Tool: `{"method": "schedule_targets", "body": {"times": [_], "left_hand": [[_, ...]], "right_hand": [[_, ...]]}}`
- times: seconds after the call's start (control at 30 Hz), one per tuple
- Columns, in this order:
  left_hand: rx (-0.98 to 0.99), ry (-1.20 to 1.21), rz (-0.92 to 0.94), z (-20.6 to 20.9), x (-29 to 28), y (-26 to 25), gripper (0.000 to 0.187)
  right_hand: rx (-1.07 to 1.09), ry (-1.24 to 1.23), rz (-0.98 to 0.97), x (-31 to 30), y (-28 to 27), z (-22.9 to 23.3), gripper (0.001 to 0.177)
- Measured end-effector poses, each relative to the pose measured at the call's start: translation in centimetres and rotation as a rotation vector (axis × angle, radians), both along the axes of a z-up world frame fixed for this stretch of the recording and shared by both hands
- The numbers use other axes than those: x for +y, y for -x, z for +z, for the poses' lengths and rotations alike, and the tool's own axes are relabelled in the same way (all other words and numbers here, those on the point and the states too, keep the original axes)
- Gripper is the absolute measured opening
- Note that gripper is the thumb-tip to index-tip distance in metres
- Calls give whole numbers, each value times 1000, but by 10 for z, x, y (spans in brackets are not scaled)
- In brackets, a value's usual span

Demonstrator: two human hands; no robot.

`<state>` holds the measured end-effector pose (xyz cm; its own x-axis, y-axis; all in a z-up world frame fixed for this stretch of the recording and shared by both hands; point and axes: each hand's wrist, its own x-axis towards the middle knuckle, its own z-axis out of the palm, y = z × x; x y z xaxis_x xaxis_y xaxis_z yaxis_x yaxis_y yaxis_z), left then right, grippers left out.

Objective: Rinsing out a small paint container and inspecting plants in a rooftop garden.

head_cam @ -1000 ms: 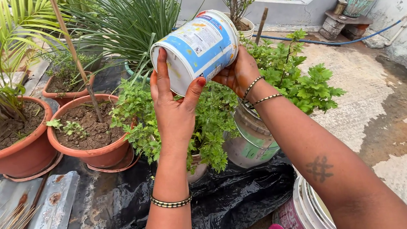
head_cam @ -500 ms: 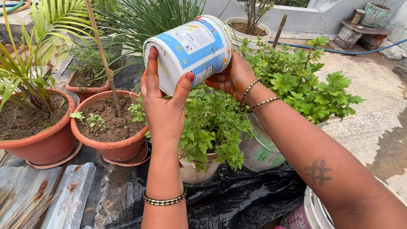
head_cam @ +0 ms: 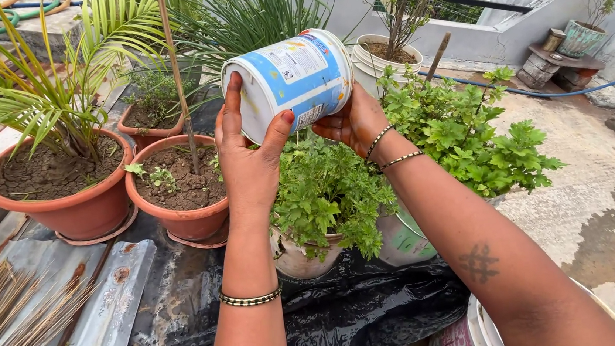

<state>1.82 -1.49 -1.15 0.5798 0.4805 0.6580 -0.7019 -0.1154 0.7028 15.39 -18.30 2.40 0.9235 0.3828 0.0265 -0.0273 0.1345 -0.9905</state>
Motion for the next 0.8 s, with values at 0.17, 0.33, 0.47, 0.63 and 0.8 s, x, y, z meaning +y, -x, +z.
{"method": "schedule_targets", "body": {"times": [0.17, 0.33, 0.47, 0.63, 0.8], "left_hand": [[7, -8, -8, -4, -5, -5, 83], [23, 34, -97, -2, -15, -7, 82], [60, 64, -152, 2, -26, -7, 84], [36, -2, -118, -7, -38, -15, 85], [90, -37, -92, -4, -48, -13, 86]], "right_hand": [[3, -7, -19, -7, 1, 0, 59], [22, 4, -84, -25, -3, -4, 61], [1, 49, -158, -50, -36, -27, 59], [32, 39, -151, -57, -6, -8, 55], [60, 29, -162, -65, 5, -6, 56]]}}
